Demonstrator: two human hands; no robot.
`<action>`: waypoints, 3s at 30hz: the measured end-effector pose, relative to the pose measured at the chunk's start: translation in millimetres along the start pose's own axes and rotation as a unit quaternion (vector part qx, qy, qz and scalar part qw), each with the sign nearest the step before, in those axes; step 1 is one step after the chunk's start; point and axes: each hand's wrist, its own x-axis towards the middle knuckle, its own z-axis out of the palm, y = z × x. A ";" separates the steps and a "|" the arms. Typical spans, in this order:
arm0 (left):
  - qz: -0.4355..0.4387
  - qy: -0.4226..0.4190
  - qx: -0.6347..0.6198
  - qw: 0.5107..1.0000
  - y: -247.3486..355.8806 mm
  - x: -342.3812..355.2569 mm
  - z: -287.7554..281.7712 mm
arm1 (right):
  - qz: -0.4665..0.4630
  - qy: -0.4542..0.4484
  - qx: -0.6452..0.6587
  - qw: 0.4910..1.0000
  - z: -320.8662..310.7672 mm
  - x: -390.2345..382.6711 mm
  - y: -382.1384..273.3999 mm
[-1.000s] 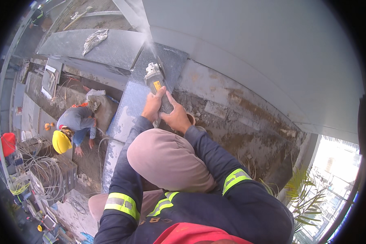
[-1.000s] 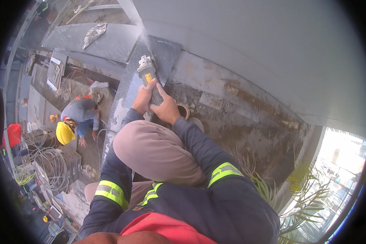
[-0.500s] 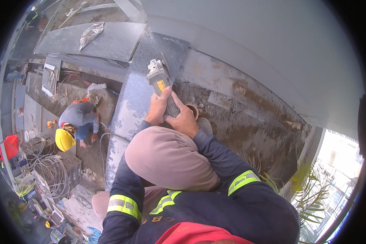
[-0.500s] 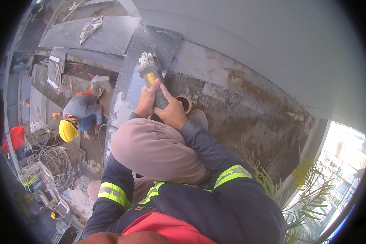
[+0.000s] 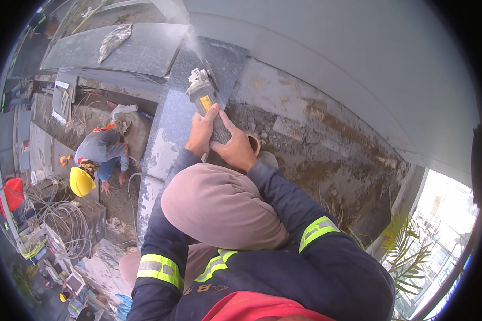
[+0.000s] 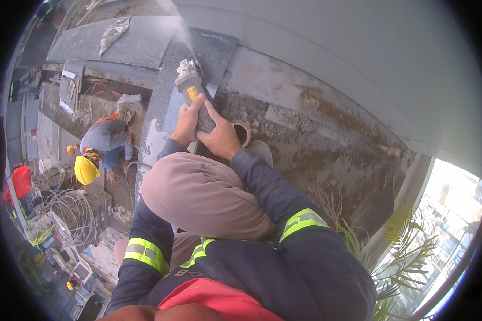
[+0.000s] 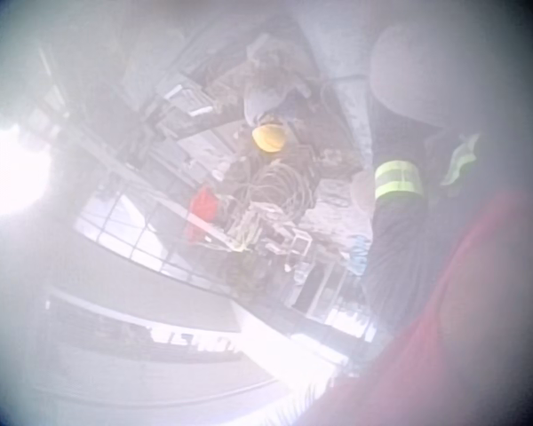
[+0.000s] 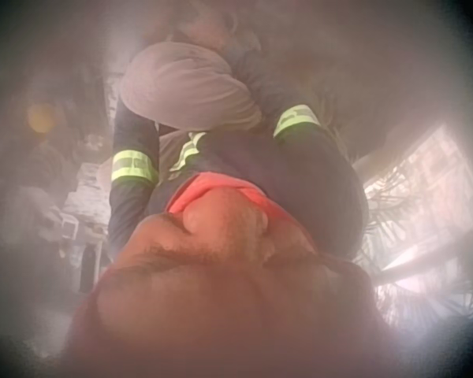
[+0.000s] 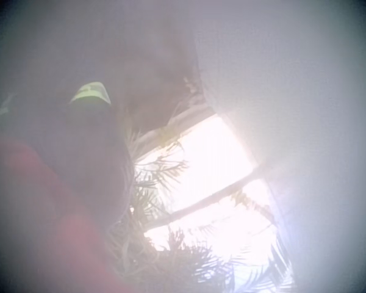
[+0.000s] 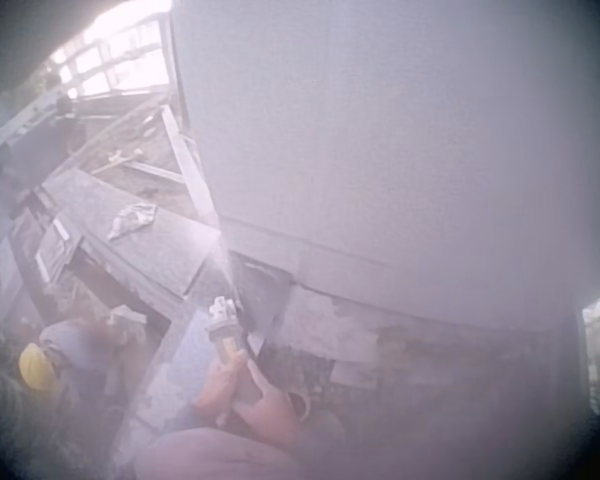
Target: The person positions a large stone slab on a curved surface, uses an angle grinder to cut the slab, and then wipes the surface with a cloth. The person handles the slab and tools while seated on the floor.
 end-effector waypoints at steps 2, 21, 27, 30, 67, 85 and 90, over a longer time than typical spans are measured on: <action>-0.004 0.005 -0.010 1.000 0.3 2.2 0.7 | 0.002 0.000 -0.004 1.000 0.6 2.0 1.5; 0.025 0.020 0.001 0.999 -8.5 -11.6 5.6 | 0.012 0.012 0.026 1.000 0.8 -14.4 -1.8; 0.007 0.002 -0.015 1.000 -6.8 -0.5 -1.7 | 0.018 -0.011 0.010 1.000 -0.4 -4.2 1.5; -0.007 0.021 -0.002 1.000 -5.6 -9.6 5.7 | 0.021 -0.005 -0.008 1.000 -2.1 -11.6 -2.9; 0.005 0.009 0.017 1.000 -13.8 -14.6 4.1 | 0.010 0.010 0.005 1.000 -3.5 -20.5 2.7; 0.013 0.023 0.006 1.000 -22.2 -32.5 12.1 | 0.030 0.007 -0.013 0.999 -7.5 -40.1 0.8; 0.021 0.021 0.016 0.999 -18.8 -23.6 9.3 | 0.009 0.006 0.004 1.000 -5.7 -29.6 4.0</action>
